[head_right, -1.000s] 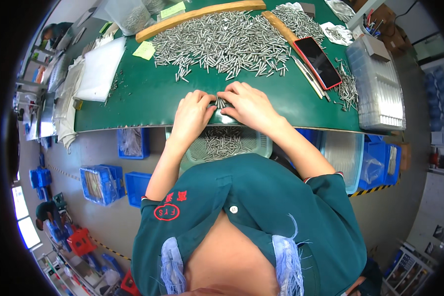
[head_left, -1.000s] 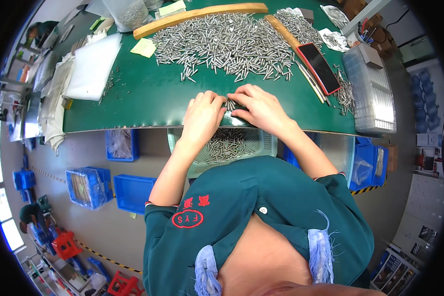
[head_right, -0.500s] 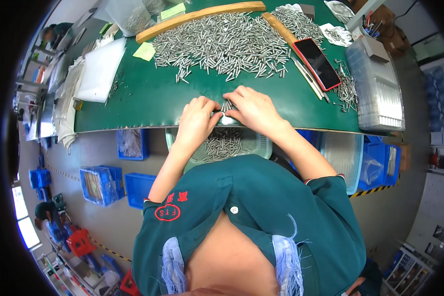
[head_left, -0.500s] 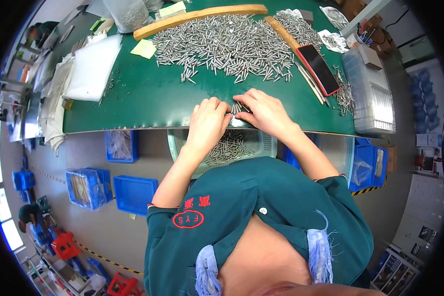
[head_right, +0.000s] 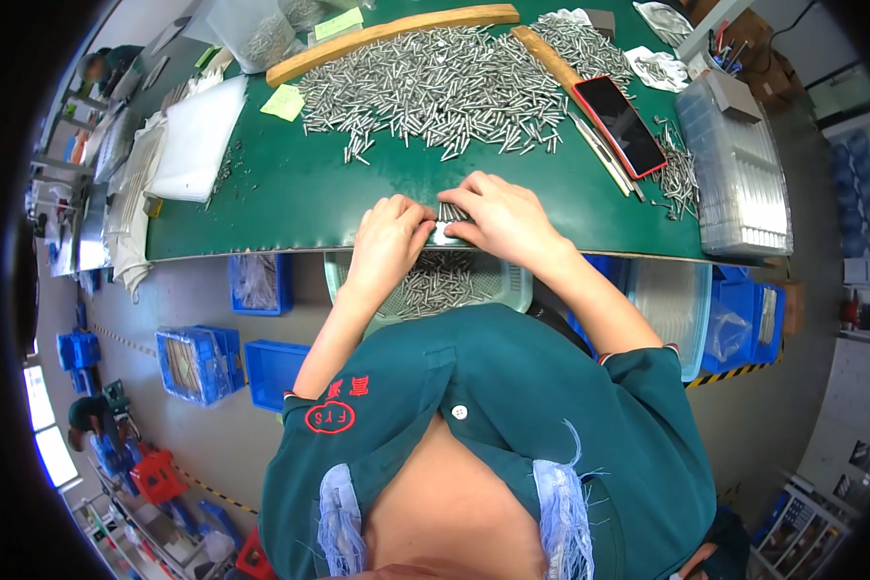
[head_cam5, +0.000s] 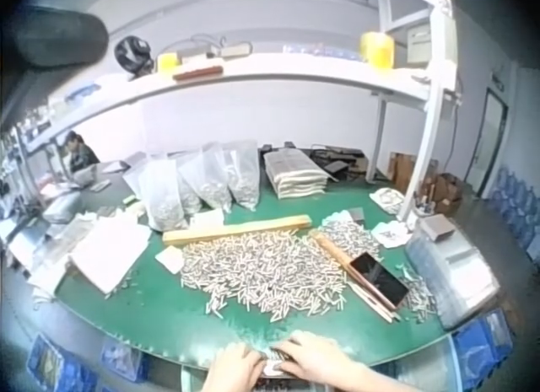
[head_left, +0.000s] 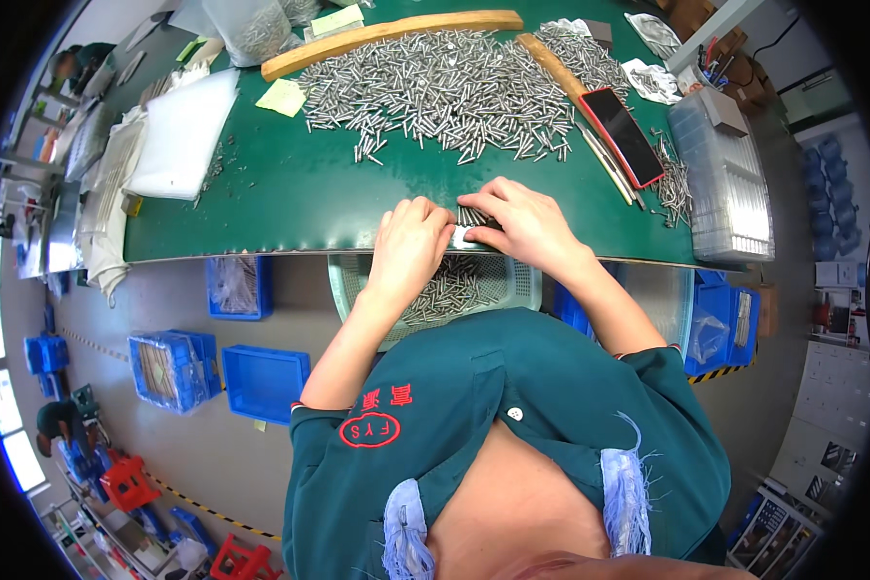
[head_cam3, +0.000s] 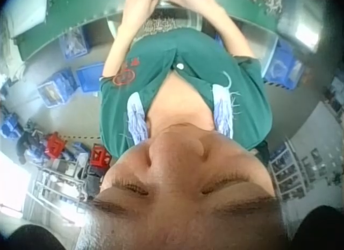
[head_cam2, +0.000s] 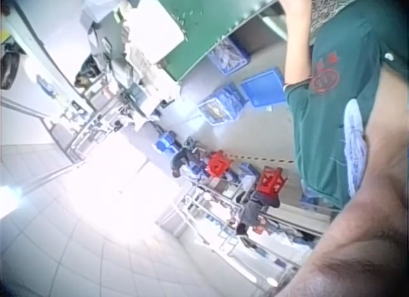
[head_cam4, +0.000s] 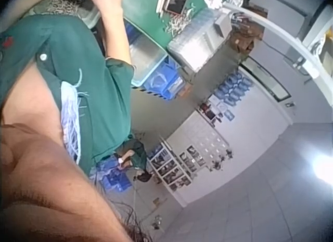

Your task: Inspecting and sorting small metal components on a workbench.

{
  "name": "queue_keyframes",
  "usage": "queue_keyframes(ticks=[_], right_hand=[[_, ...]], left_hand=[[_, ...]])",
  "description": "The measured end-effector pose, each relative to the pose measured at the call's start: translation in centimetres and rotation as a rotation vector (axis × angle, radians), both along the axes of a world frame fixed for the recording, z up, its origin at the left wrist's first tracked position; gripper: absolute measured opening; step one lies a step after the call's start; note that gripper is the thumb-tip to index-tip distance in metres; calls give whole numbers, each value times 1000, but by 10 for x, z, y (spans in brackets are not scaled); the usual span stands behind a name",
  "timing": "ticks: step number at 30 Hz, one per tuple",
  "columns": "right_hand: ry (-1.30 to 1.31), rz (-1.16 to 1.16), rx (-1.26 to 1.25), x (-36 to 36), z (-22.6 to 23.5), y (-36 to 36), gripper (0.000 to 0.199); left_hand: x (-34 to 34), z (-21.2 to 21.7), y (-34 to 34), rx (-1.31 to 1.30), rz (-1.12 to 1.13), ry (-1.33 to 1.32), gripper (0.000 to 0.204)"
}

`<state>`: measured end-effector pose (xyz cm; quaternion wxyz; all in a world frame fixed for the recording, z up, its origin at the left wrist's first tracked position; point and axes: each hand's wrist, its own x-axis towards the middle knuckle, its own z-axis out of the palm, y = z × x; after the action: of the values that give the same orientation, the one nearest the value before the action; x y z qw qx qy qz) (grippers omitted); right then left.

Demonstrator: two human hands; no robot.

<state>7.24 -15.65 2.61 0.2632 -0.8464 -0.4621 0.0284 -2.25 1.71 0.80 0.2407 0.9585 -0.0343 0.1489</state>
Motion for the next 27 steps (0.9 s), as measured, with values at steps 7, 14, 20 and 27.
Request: queue_keyframes(ticks=[7,14,20,27], right_hand=[[-215,21,53,1,-9,5,22],[-132,106,30,-7,-3,-7,19],[-73,150,-5,-26,8,-17,22],[132,81,-34,-29,4,-25,33]], left_hand=[[-18,13,-1,-582,-18,317,15],[-22,-24,-8,-1879,-125,952,35],[-12,-42,-14,-2069,-196,1007,31],[-17,-34,-28,-1854,-76,922,31]])
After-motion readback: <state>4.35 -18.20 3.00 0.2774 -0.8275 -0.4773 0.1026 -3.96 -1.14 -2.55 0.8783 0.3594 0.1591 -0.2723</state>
